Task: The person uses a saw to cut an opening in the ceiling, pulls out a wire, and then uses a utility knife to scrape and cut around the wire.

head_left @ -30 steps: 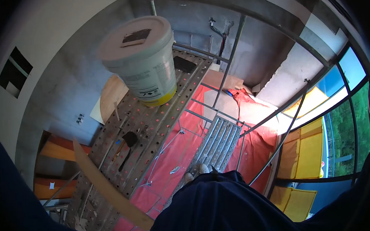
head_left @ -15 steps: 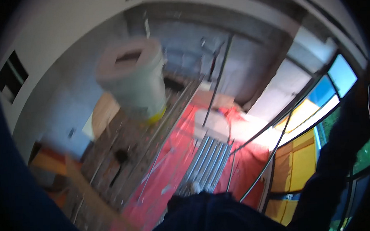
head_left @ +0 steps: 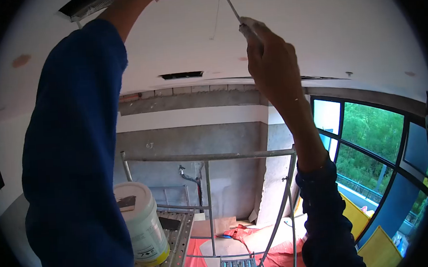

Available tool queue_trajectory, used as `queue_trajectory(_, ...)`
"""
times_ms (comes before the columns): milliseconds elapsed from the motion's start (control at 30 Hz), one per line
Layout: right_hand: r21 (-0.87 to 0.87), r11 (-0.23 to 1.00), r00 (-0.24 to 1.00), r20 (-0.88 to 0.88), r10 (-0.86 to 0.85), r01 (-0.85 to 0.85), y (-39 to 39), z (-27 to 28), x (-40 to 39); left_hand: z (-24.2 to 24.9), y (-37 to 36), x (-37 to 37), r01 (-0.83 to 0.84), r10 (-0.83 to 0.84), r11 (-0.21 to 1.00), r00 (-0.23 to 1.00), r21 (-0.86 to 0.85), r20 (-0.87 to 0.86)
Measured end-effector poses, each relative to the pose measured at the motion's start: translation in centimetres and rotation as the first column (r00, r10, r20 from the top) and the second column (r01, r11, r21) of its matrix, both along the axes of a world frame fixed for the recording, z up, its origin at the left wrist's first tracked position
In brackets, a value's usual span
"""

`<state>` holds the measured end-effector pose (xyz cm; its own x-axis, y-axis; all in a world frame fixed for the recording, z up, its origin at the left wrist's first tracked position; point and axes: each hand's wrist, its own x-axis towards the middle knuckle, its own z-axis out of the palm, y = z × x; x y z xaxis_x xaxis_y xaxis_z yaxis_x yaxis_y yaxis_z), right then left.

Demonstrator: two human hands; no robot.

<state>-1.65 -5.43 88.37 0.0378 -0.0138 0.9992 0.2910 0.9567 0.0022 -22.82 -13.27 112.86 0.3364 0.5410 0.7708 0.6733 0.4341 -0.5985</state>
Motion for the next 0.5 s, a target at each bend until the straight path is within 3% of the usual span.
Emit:
queue_trajectory(100, 0.062, 0.998, 0.999, -0.037, -0.029, 0.031, 0.8, 1.8, -1.4, -6.1, -3.4, 4.4, 0.155, -0.196, 0.971, 0.953, 0.182, 0.233)
queue_trajectory(133, 0.102, 0.994, 0.998, -0.052, -0.034, 0.039, 0.9, 2.5, -1.9, -4.1, -1.9, 3.1, 0.124, -0.169, 0.972, 0.959, 0.198, 0.230)
queue_trajectory(233, 0.085, 0.993, 0.996, 0.033, -0.081, 0.078, 1.4, 7.9, -2.1, -4.9, -2.2, 3.2, 0.156, -0.220, 0.960, 0.934, 0.231, 0.282)
queue_trajectory(267, 0.152, 0.981, 0.993, -0.003, -0.120, 0.119, 2.1, 7.8, -2.4, -4.9, -2.1, 3.1, 0.179, -0.271, 0.939, 0.912, 0.295, 0.310)
queue_trajectory(333, 0.276, 0.939, 0.978, -0.080, -0.190, 0.205, 3.9, 7.5, -3.5, -4.2, -2.0, 2.6, 0.217, -0.277, 0.947, 0.926, 0.238, 0.256)
queue_trajectory(433, 0.079, 0.996, 0.998, -0.049, -0.037, 0.041, 0.2, 0.8, -2.0, -5.7, -3.3, 3.7, 0.250, -0.322, 0.933, 0.899, 0.258, 0.295)
queue_trajectory(500, 0.067, 0.998, 0.999, -0.037, -0.018, 0.021, -0.6, 1.2, -1.5, -6.0, -3.0, 3.7, 0.244, -0.331, 0.926, 0.892, 0.289, 0.307)
